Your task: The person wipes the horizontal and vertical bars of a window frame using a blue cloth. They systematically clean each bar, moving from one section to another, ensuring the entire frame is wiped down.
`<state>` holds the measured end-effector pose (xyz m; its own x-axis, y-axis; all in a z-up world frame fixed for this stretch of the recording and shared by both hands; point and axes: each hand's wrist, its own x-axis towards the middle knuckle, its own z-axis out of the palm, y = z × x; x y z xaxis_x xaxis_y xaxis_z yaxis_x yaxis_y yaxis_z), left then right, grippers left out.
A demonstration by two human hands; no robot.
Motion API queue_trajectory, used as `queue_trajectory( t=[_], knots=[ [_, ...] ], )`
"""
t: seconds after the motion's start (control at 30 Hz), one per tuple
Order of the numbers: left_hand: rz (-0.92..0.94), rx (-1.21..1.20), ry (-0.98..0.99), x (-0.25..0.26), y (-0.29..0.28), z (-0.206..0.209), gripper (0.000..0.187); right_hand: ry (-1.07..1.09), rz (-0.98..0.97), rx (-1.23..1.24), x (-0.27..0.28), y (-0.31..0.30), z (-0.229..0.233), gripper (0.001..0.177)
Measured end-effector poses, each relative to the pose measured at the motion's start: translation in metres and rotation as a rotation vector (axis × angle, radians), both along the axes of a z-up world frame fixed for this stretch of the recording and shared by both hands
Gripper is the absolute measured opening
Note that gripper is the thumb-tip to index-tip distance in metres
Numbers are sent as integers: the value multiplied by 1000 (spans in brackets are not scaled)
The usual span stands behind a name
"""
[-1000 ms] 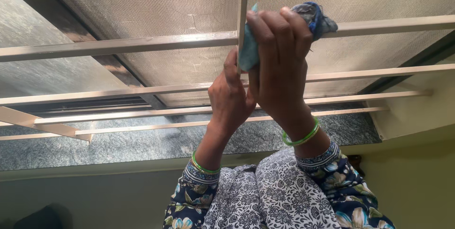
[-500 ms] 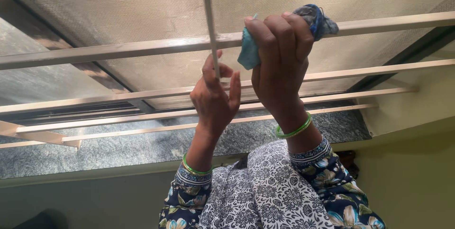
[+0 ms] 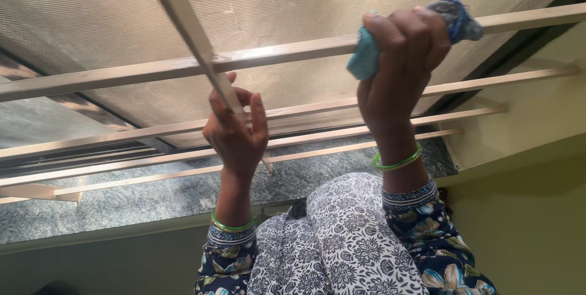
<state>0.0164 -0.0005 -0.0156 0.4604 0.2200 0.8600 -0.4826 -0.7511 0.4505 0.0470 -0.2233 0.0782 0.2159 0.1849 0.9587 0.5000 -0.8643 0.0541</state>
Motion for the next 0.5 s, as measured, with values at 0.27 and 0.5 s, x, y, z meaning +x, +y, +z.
queue_trajectory(
  t=[0.27, 0.5],
  knots=[
    [12, -62, 7, -3, -11, 5, 33, 46, -43, 50, 0, -81, 15, 16],
    [-15, -86, -27, -2, -18, 1, 31, -39, -92, 17, 29, -167, 14, 15]
  ],
)
